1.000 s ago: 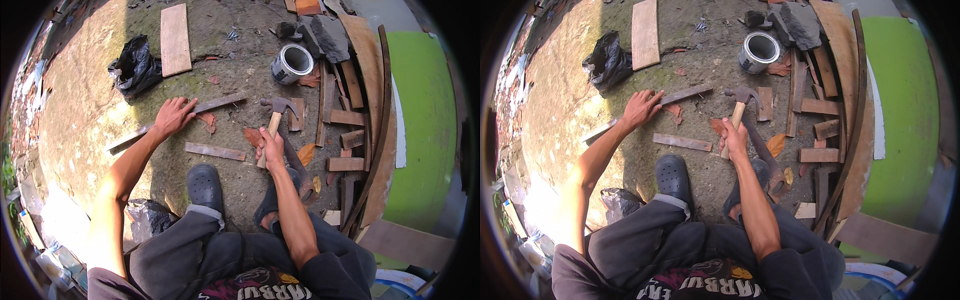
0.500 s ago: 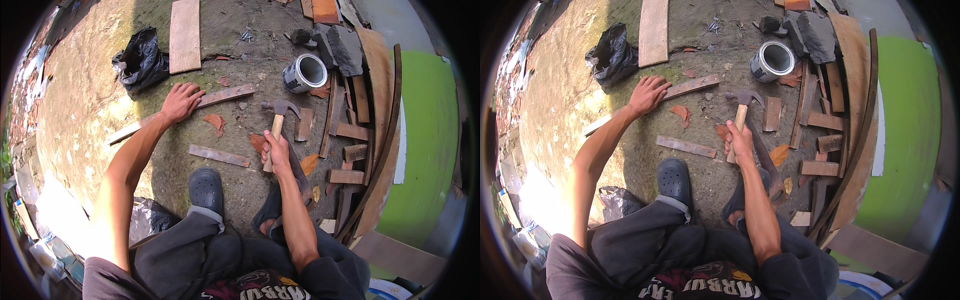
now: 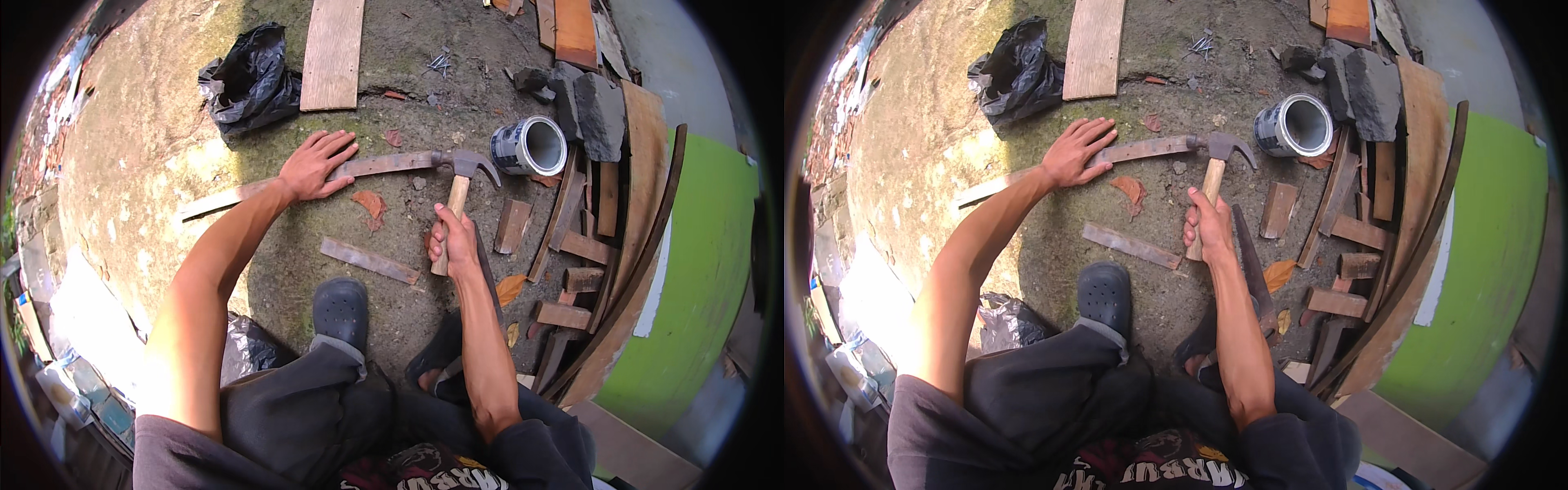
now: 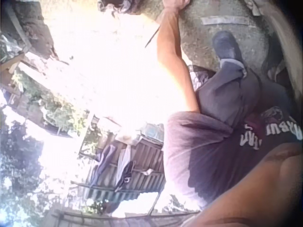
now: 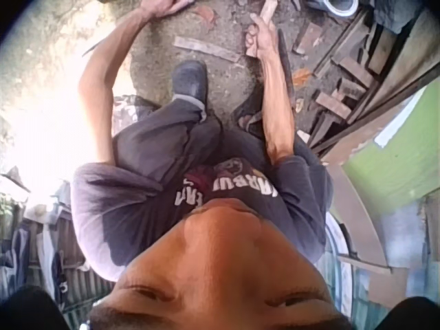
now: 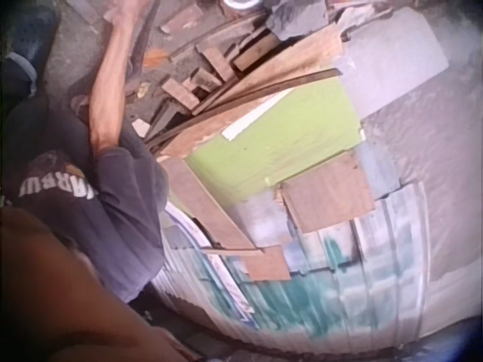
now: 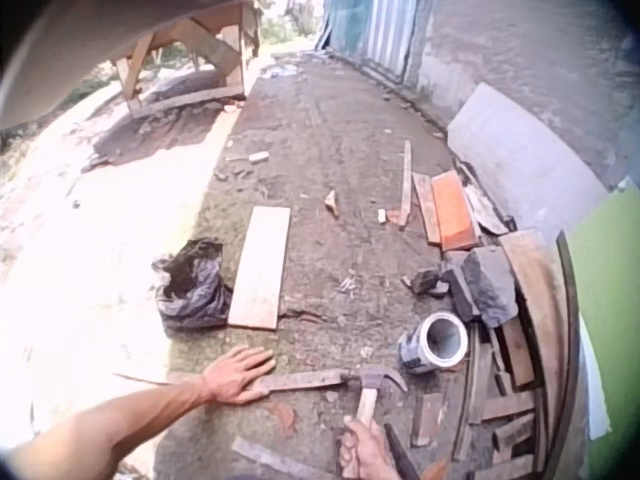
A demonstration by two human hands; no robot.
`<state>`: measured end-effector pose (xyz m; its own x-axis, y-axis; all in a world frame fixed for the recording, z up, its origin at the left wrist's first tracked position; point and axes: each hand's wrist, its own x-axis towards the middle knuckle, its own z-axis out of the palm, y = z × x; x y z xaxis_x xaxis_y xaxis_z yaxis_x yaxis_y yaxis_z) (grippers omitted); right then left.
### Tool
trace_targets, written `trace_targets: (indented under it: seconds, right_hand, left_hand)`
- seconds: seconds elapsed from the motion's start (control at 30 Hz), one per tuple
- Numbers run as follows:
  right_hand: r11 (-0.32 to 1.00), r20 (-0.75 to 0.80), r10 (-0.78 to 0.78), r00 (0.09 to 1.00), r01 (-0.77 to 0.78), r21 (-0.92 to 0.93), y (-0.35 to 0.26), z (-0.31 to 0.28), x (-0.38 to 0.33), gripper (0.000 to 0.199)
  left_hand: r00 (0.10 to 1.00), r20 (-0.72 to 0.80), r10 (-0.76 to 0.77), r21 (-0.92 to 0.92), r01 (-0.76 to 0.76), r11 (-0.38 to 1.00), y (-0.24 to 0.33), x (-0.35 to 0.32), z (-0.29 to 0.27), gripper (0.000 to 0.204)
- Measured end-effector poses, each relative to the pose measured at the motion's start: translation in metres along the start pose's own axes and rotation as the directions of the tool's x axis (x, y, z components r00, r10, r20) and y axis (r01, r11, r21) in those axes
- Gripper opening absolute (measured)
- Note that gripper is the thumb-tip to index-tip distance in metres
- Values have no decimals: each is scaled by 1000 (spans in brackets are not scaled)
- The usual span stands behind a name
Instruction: The person hammers nails into a thin wooden plank using a hammer. They repeatedly pick up nails, position them on the wood, and strike them until flush. The person occasionally repositions the plank and continues hammering.
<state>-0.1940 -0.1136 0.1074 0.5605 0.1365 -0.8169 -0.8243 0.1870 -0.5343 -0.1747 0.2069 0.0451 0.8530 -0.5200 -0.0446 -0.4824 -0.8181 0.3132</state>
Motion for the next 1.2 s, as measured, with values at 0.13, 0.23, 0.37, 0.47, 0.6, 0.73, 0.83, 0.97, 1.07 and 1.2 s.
trace_targets:
  seconds: [0.13, 0.23, 0.37, 0.47, 0.6, 0.73, 0.83, 0.97, 1.07, 1.2]
  right_hand:
    - [934, -53, -98, 994, 110, 340, -5, -13, 9, 25]
    - [985, -20, -22, 1000, 26, 173, 1, 2, 4, 24]
    - [1000, -2, 28, 1000, -28, -1, 1, 6, -11, 24]
    - [963, -63, -77, 995, 90, 254, 4, 1, 0, 23]
    - [998, 17, 60, 998, -61, 33, 12, 18, -4, 23]
    - [999, -19, 17, 1000, -17, -50, 9, 19, -21, 25]
    - [996, -116, -74, 990, 78, 35, 19, 15, -24, 25]
    - [992, -162, -103, 981, 89, -88, 27, -5, -38, 26]
    - [979, -181, -145, 973, 114, -171, 40, -18, -47, 27]
    - [951, -265, -237, 935, 168, -259, 38, -32, -52, 28]
  left_hand:
    - [1000, -14, 19, -18, -19, 1000, -3, 5, -1, 66]
    - [1000, -7, 21, -31, -21, 999, -3, 7, 2, 67]
    - [1000, -12, 12, -29, -13, 1000, -5, 2, 2, 67]
    - [1000, -9, 8, -32, -9, 999, -3, 3, 0, 67]
    - [1000, -14, 24, -28, -24, 999, -4, 4, 0, 66]
    - [1000, -5, 15, -18, -15, 1000, -4, -1, 2, 66]
    - [999, -47, 18, -15, -19, 1000, -3, 2, -1, 63]
    - [992, -117, -46, -28, 43, 999, 4, -10, -12, 58]
    - [986, -142, -84, 78, 96, 992, 1, -46, -9, 51]
    - [977, 61, -204, -36, 206, 978, 12, -11, -10, 45]
